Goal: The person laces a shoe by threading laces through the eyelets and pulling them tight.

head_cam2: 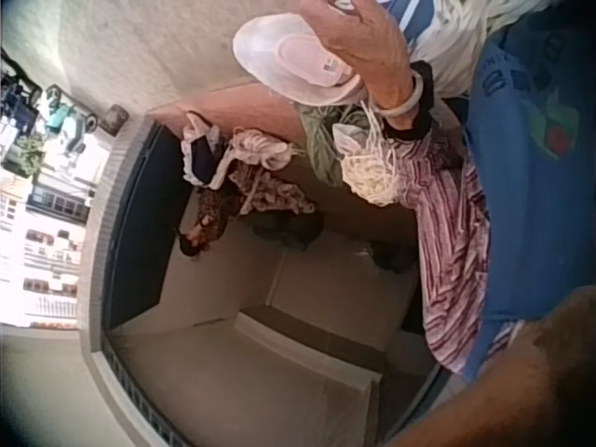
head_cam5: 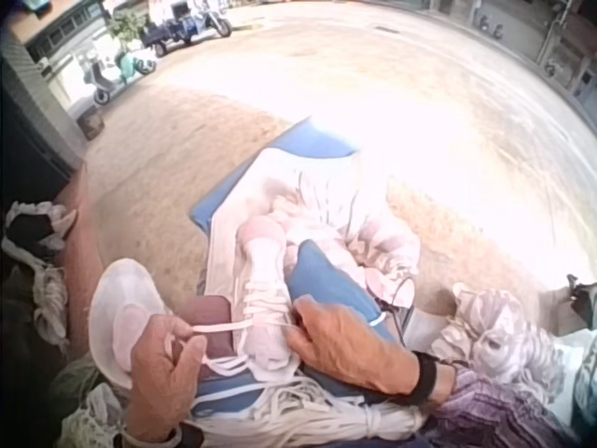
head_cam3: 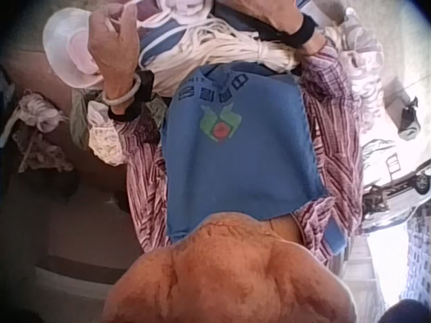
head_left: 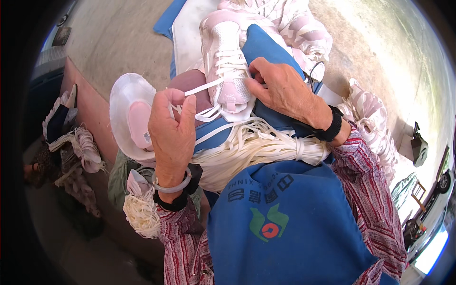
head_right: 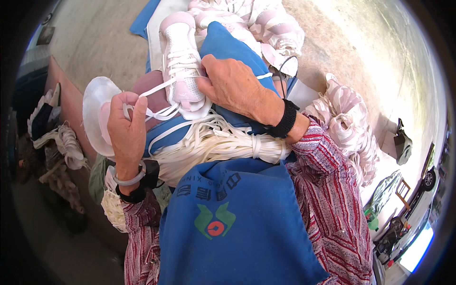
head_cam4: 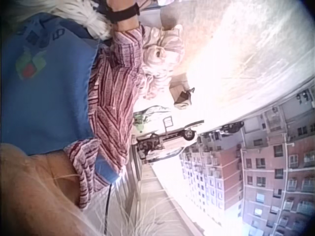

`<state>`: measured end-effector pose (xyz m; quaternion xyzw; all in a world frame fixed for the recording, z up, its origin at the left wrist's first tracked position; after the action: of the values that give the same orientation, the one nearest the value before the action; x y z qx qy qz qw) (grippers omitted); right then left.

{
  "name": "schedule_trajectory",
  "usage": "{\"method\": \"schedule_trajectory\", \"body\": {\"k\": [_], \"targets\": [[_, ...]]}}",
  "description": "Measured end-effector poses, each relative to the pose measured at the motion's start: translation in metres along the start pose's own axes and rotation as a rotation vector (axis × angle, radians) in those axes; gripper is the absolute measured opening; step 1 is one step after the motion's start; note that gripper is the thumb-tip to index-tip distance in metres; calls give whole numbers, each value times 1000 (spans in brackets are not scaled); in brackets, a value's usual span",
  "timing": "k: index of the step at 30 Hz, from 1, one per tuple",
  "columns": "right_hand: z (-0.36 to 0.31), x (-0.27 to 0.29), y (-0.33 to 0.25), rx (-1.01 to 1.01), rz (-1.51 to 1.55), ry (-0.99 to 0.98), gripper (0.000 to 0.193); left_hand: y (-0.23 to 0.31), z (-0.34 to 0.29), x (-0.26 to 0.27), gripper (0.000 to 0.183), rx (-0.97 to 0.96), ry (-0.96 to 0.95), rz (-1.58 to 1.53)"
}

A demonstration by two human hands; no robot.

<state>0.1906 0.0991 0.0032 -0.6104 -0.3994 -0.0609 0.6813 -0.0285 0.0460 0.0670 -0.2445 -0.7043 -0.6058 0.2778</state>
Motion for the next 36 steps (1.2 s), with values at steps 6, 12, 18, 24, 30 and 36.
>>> {"method": "schedule_trajectory", "body": {"k": [6, 12, 18, 24, 30, 36], "targets": [[-2, -2, 0, 96, -68, 39, 22, -8, -46, -48, 32, 387, -376, -468], [-1, -4, 5, 101, -11, 33, 19, -4, -33, -85, 38, 573, -165, -1213], [-3, -3, 6, 121, 63, 48, 19, -37, -17, -107, 38, 500, -323, -1806], [-6, 1, 3, 175, 95, 33, 19, -12, -9, -97, 50, 441, -117, -1768], [-9, -2, -4, 150, -43, -19, 35, -16, -7, -95, 50, 424, -101, -1831], [-6, -12, -6, 166, -135, -16, 27, -15, -5, -99, 49, 431, -77, -1785]]}}
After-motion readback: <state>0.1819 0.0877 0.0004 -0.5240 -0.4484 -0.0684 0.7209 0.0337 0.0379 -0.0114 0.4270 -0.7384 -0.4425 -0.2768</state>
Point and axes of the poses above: each hand's wrist, its own z-axis towards the middle knuckle, its own x-axis out of the back of the hand, y = z × x, the point moved 1 cm from there along z, towards the middle knuckle, and after that the axes turned 2 degrees about -y, right-handed, at the moved point
